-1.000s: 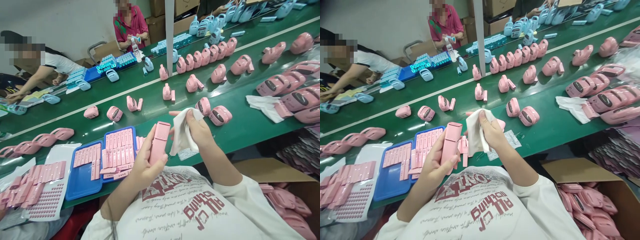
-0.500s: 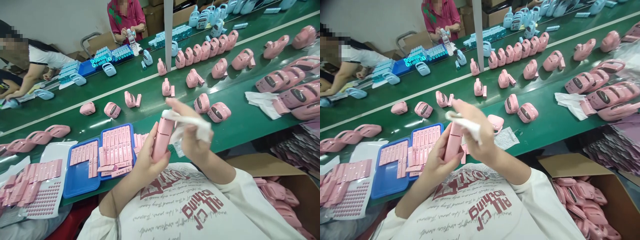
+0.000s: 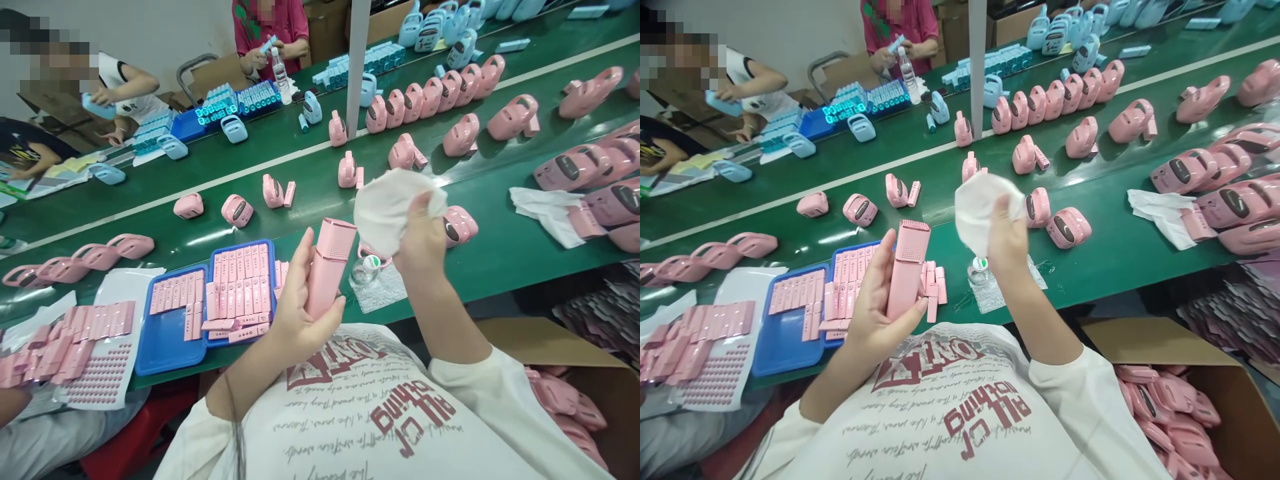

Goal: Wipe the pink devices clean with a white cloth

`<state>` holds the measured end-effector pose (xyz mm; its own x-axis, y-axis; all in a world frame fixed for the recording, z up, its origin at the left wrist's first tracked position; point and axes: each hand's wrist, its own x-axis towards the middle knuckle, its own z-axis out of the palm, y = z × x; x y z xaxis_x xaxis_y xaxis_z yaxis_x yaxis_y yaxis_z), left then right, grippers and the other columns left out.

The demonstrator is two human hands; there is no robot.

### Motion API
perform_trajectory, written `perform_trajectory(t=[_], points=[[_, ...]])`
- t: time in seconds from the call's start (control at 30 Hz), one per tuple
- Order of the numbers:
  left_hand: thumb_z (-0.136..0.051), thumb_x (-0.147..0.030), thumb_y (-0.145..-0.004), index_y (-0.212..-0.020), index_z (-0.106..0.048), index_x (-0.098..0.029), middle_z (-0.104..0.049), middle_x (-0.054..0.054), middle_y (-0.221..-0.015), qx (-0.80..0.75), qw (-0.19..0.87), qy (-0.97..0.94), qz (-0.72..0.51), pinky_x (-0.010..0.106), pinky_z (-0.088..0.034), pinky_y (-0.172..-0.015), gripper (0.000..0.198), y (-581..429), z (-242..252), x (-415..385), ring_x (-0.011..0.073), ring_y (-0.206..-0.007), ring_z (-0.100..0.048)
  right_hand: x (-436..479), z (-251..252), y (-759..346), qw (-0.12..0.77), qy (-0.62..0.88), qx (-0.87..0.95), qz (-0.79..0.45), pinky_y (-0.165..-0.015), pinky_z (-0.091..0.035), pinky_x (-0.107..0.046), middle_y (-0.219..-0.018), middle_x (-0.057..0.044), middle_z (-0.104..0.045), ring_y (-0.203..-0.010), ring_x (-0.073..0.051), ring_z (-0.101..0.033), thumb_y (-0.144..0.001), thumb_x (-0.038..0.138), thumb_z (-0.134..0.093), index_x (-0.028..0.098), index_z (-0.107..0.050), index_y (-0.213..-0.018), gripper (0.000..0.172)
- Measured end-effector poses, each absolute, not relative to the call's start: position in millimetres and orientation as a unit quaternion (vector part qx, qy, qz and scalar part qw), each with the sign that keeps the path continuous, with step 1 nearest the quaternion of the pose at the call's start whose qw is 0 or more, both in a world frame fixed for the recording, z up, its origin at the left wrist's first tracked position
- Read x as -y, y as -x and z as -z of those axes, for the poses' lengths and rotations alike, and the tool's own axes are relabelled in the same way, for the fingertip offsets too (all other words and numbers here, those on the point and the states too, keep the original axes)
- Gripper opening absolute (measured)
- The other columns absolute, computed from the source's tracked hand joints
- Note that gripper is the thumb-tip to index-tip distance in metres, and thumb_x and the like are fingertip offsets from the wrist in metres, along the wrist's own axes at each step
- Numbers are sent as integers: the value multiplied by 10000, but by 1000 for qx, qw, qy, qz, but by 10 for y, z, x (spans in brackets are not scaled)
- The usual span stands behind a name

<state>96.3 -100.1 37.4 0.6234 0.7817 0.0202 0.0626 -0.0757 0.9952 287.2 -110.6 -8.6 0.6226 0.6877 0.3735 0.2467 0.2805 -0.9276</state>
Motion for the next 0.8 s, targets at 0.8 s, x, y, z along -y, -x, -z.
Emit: perform_trajectory(t=[0.8], points=[[-748,-313,-654,-1433,-272,-321,-453,81,-1373,-289,682,-608,-286,354,-501,-888,913,-951,-318,944,283,-1164,-503,1471,26,-2338,570,401,690,-197,-1150,-266,-416,-1215,1,-625,-1289,-165,-432,-927,350,-433,289,-637,-1091,268]])
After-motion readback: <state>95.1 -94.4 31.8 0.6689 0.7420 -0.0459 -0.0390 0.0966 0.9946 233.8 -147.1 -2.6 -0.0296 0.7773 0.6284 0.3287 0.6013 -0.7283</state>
